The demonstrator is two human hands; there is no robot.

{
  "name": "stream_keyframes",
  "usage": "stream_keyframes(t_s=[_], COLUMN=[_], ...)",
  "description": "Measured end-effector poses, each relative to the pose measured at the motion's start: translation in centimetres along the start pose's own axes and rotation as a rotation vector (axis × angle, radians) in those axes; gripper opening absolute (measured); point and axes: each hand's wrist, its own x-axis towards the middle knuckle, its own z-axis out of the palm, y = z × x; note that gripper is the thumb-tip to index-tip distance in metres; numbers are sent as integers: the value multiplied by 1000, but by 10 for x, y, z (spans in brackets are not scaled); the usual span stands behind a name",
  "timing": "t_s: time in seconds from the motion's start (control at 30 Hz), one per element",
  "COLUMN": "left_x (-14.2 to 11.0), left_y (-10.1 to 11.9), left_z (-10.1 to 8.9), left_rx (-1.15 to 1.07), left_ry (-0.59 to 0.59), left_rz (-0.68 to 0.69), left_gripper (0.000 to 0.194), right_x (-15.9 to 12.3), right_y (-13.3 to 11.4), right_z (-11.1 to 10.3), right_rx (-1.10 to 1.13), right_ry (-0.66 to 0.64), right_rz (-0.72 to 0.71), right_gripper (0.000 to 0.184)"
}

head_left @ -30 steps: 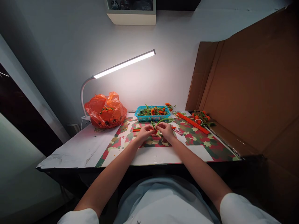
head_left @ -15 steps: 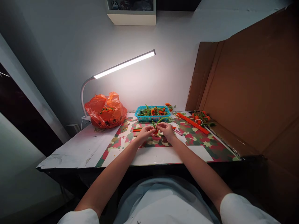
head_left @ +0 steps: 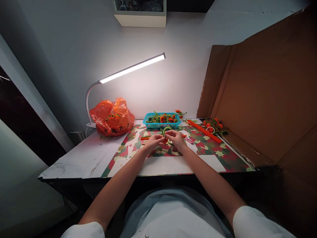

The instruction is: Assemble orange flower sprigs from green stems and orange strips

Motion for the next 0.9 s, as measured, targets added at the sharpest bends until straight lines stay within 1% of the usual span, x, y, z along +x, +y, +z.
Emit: stream_keyframes(t_s=[0.07,0.2,0.33,0.5,0.7,0.9], left_x=[-1,-1,-1,-1,0,4], left_y=[1,1,0,0,0,-6], left_z=[0,1,2,3,1,2], left_rx=[3,19,47,78,59,84], left_ry=[-16,-12,-2,15,62,123], left_rz=[-16,-10,3,4,33,106], left_gripper=[36,39,41,42,40,39], right_x=[0,0,-1,-3,-5,-4], right_y=[1,0,0,-1,-2,-2], right_z=[0,1,2,2,0,0], right_rx=[-28,-41,-19,-39,-164,-121], right_ry=[-2,-10,-60,-63,-77,-99], right_rz=[-7,1,32,3,-42,-33], right_gripper=[27,25,23,23,29,28])
